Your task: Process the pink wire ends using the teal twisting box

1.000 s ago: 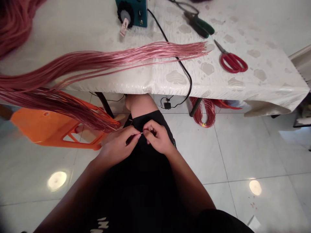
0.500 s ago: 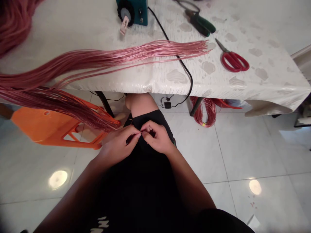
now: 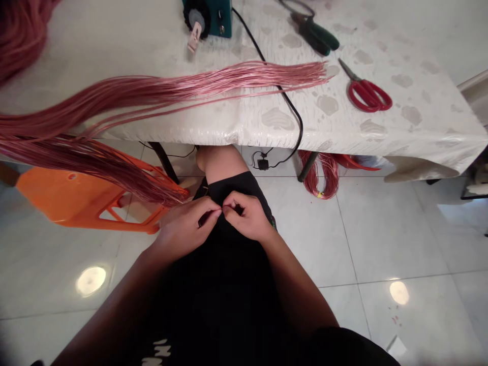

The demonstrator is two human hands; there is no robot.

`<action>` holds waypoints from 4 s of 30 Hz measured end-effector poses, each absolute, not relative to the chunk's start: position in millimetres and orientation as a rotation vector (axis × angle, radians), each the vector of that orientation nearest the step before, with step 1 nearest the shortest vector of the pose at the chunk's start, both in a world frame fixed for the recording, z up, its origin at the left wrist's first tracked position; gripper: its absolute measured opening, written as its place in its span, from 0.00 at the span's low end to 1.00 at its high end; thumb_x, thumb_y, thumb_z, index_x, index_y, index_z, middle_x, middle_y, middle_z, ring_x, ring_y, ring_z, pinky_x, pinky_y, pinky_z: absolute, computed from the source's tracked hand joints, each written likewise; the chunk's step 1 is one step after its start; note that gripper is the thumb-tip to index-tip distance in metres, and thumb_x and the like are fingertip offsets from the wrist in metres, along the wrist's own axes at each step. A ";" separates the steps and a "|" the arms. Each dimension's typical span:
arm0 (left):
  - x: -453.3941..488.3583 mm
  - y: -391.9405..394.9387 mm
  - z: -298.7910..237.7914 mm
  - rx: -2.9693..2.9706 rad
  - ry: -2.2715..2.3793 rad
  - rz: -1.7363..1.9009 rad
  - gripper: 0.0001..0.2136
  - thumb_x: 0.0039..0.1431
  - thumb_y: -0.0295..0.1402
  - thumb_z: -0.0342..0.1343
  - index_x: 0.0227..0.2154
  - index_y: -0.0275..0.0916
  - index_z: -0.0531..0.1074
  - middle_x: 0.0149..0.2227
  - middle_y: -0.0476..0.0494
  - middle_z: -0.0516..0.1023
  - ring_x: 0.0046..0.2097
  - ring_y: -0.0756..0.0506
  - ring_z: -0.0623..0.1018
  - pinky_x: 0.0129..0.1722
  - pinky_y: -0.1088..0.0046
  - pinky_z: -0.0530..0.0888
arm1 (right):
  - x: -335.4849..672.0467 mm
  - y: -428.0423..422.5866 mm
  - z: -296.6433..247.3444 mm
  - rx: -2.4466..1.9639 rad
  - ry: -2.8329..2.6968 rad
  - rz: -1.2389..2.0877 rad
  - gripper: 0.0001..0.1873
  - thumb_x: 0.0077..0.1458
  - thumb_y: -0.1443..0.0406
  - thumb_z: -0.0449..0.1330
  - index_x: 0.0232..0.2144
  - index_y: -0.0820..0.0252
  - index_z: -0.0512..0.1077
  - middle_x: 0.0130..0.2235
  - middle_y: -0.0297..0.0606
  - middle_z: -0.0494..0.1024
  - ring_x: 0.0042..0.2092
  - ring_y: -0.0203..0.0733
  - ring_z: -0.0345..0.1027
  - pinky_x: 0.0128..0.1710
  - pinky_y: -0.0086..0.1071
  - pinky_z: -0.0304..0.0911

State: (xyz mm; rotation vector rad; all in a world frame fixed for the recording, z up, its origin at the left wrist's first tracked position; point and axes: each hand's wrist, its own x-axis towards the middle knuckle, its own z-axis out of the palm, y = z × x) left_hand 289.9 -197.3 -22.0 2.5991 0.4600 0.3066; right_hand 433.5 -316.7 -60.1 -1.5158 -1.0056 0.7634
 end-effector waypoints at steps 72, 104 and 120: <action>288.0 -194.1 -21.9 2.598 0.434 0.267 0.06 0.67 0.30 0.51 0.34 0.40 0.72 0.32 0.49 0.79 0.33 0.46 0.77 0.32 0.70 0.64 | 434.8 -317.0 -57.1 -1.484 -0.938 0.837 0.03 0.59 0.65 0.59 0.32 0.57 0.70 0.24 0.26 0.67 0.24 0.32 0.63 0.26 0.29 0.58; 279.0 -171.9 -7.0 2.480 0.685 0.167 0.09 0.70 0.31 0.48 0.36 0.43 0.73 0.35 0.51 0.80 0.37 0.46 0.80 0.37 0.71 0.68 | 428.7 -312.3 -67.7 -1.405 -0.753 0.871 0.09 0.62 0.61 0.55 0.29 0.57 0.66 0.16 0.24 0.65 0.16 0.32 0.57 0.20 0.26 0.53; 307.7 -127.7 53.5 2.413 0.563 0.861 0.08 0.67 0.31 0.51 0.32 0.42 0.73 0.26 0.54 0.77 0.27 0.50 0.75 0.29 0.75 0.67 | 509.1 -244.0 61.0 -1.441 -1.175 0.773 0.09 0.60 0.59 0.58 0.31 0.58 0.68 0.16 0.25 0.68 0.18 0.32 0.61 0.23 0.27 0.57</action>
